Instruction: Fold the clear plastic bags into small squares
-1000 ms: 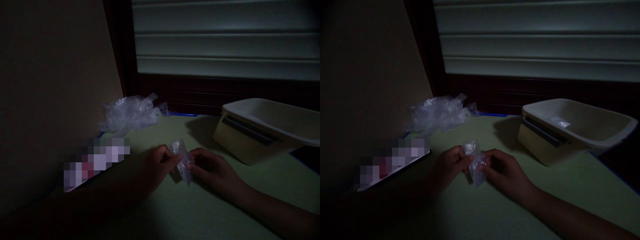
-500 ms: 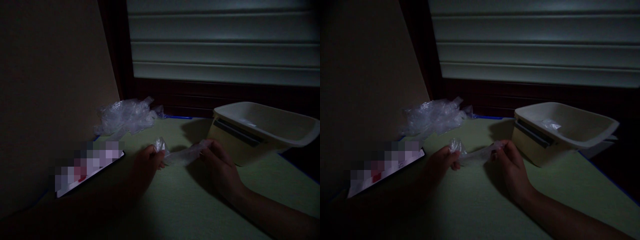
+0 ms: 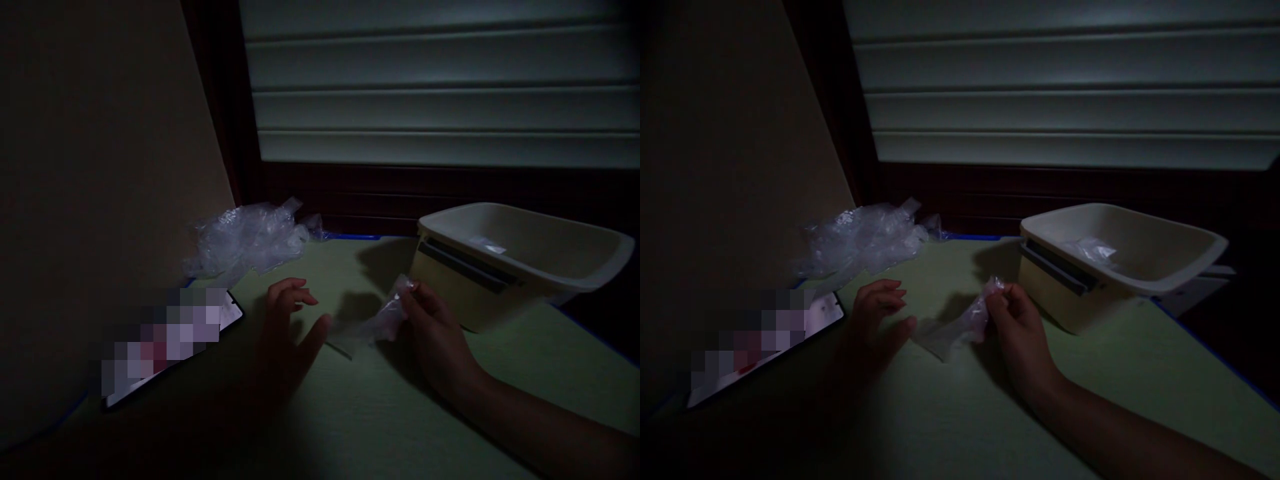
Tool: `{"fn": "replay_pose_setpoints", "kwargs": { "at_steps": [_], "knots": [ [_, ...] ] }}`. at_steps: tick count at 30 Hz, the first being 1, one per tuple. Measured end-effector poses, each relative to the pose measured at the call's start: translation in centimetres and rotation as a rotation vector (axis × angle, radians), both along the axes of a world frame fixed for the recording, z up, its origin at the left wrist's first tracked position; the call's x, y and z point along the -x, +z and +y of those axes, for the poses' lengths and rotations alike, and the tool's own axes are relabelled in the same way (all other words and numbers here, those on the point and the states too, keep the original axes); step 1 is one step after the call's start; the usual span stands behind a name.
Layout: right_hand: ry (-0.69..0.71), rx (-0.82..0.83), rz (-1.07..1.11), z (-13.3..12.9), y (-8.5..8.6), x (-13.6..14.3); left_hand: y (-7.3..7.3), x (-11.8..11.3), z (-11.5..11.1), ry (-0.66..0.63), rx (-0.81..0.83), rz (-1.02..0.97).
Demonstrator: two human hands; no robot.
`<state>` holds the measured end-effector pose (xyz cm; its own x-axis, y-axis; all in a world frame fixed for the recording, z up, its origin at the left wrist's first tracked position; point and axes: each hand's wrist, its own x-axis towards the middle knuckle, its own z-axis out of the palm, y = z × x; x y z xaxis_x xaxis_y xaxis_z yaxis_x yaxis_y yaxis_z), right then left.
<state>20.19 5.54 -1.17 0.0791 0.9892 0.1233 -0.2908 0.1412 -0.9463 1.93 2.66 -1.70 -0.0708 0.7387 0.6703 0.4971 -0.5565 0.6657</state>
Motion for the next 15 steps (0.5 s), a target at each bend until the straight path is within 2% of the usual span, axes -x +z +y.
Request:
{"fn": "replay_pose_setpoints", "kwargs": {
  "at_steps": [4, 7, 11, 15],
  "knots": [
    [0.08, -0.042, -0.034, -0.4, 0.4, 0.3, 0.9, -0.3, -1.0, -0.212, -0.034, 0.097],
    [0.16, -0.07, -0.063, -0.9, 0.7, 0.6, 0.7, -0.4, -1.3, -0.313, 0.026, 0.137],
    [0.258, -0.112, -0.133, -1.4, 1.0, 0.8, 0.2, -0.4, -1.2, -0.229, 0.159, 0.157],
    [0.297, -0.135, -0.19, -1.7, 1.1, 0.8, 0.8, -0.5, -1.0, -0.186, 0.291, 0.201]
  ]
}}
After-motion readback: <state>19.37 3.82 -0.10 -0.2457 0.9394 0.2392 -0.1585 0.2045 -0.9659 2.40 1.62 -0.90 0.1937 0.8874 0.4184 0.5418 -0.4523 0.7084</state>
